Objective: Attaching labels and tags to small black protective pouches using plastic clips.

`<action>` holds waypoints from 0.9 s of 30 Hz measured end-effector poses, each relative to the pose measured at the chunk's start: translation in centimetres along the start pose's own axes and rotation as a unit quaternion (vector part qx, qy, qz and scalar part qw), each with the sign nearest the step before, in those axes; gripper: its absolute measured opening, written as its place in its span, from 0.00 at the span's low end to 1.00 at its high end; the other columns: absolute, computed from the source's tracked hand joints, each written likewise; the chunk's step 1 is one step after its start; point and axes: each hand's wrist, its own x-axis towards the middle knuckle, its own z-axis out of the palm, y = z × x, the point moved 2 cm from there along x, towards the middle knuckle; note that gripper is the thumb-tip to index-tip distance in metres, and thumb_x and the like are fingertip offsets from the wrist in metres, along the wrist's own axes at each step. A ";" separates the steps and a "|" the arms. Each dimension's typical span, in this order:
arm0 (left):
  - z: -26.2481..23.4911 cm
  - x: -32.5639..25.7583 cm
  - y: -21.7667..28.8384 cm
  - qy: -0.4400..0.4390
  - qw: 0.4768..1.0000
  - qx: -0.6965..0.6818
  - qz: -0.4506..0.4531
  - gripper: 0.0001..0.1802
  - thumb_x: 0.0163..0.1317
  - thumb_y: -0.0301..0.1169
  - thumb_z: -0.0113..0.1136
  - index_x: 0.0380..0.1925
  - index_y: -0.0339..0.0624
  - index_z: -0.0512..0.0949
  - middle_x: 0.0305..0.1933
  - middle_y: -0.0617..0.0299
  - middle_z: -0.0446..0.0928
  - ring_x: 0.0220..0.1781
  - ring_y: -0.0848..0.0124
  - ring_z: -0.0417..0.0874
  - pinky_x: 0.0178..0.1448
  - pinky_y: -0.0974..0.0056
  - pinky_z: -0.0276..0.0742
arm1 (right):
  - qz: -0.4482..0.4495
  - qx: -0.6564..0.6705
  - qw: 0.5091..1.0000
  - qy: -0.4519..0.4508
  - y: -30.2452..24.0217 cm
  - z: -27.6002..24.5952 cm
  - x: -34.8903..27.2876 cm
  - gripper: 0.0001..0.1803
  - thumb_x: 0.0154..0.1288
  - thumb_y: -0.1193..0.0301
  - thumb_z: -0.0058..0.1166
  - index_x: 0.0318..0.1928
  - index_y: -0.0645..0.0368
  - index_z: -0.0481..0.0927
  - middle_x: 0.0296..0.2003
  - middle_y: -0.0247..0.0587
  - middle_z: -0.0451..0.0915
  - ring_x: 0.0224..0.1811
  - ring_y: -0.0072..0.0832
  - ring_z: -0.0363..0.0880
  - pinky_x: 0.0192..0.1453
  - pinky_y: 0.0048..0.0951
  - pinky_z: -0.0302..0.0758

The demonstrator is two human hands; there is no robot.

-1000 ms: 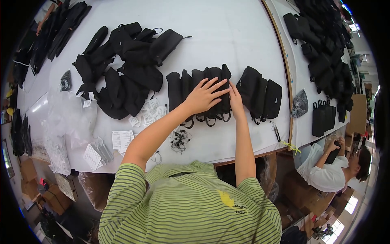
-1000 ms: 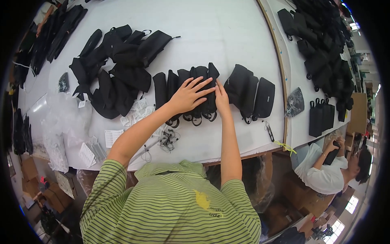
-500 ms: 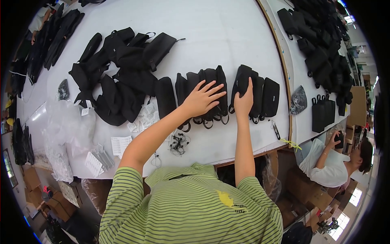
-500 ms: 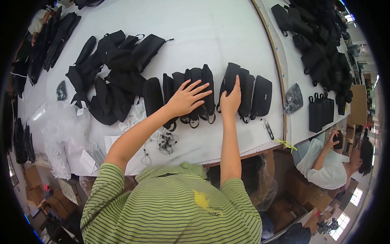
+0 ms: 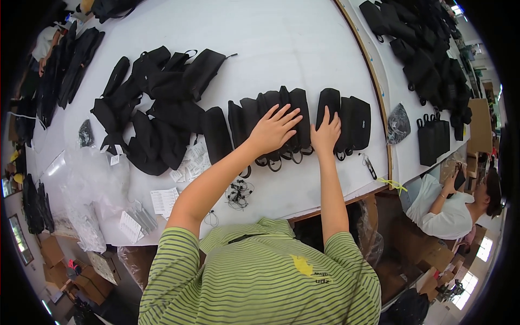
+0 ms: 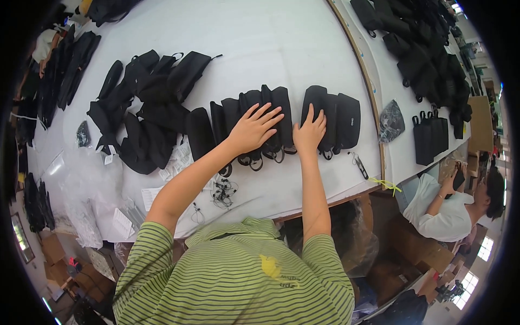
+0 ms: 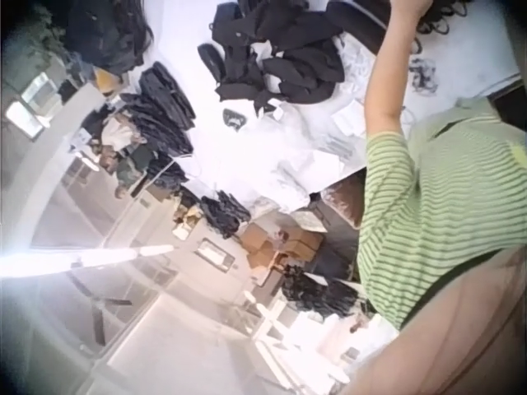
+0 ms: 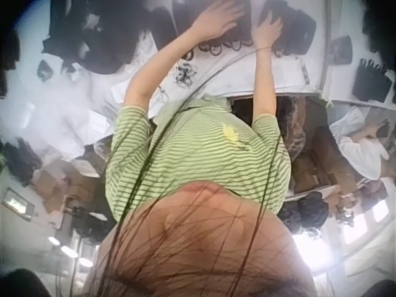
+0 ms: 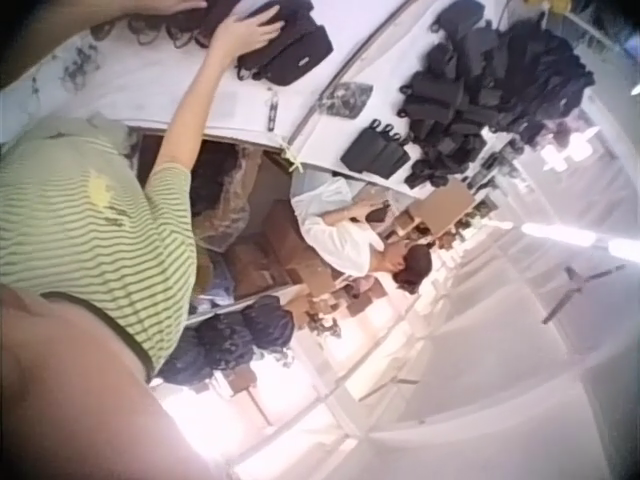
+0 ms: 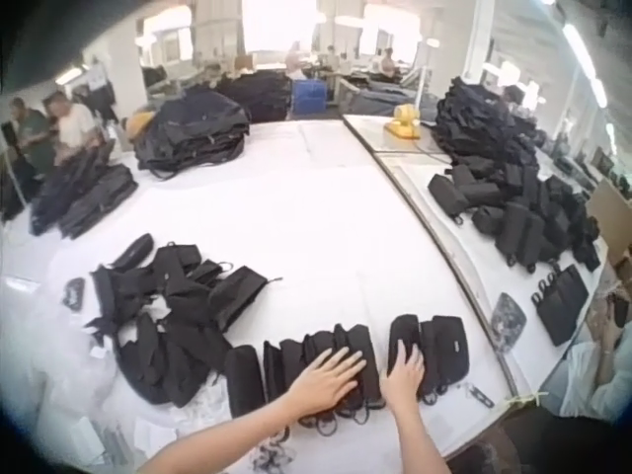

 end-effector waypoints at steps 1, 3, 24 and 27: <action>0.0 0.0 0.0 -0.003 1.000 0.001 0.003 0.25 0.67 0.43 0.47 0.63 0.50 0.66 0.68 0.64 0.63 0.71 0.64 0.58 0.73 0.54 0.50 | 0.001 -0.144 0.990 0.012 -0.3 0.0 0.1 0.32 0.57 0.73 0.51 0.64 0.52 0.64 0.60 0.50 0.64 0.61 0.43 0.63 0.65 0.39 0.61; -0.1 0.0 -0.1 0.007 1.000 0.000 -0.008 0.24 0.68 0.42 0.46 0.62 0.49 0.66 0.68 0.63 0.63 0.70 0.63 0.59 0.73 0.54 0.51 | 0.048 -0.135 0.990 -0.014 0.5 -0.7 1.3 0.34 0.55 0.72 0.54 0.65 0.49 0.63 0.57 0.51 0.67 0.58 0.44 0.67 0.61 0.40 0.65; 1.5 2.9 2.3 -0.010 1.000 -0.005 -0.006 0.25 0.68 0.44 0.47 0.64 0.54 0.65 0.71 0.64 0.59 0.73 0.63 0.56 0.73 0.52 0.48 | 0.101 0.009 0.992 0.076 2.0 -4.5 -0.1 0.32 0.56 0.71 0.54 0.64 0.50 0.65 0.55 0.47 0.72 0.58 0.43 0.69 0.59 0.40 0.68; 1.7 3.2 2.9 -0.018 1.000 -0.003 -0.004 0.25 0.68 0.44 0.47 0.64 0.54 0.64 0.71 0.65 0.59 0.73 0.64 0.56 0.73 0.52 0.48 | 0.159 0.072 0.984 -0.023 5.5 -0.8 -1.6 0.34 0.57 0.66 0.56 0.66 0.51 0.63 0.58 0.50 0.72 0.58 0.44 0.71 0.60 0.41 0.68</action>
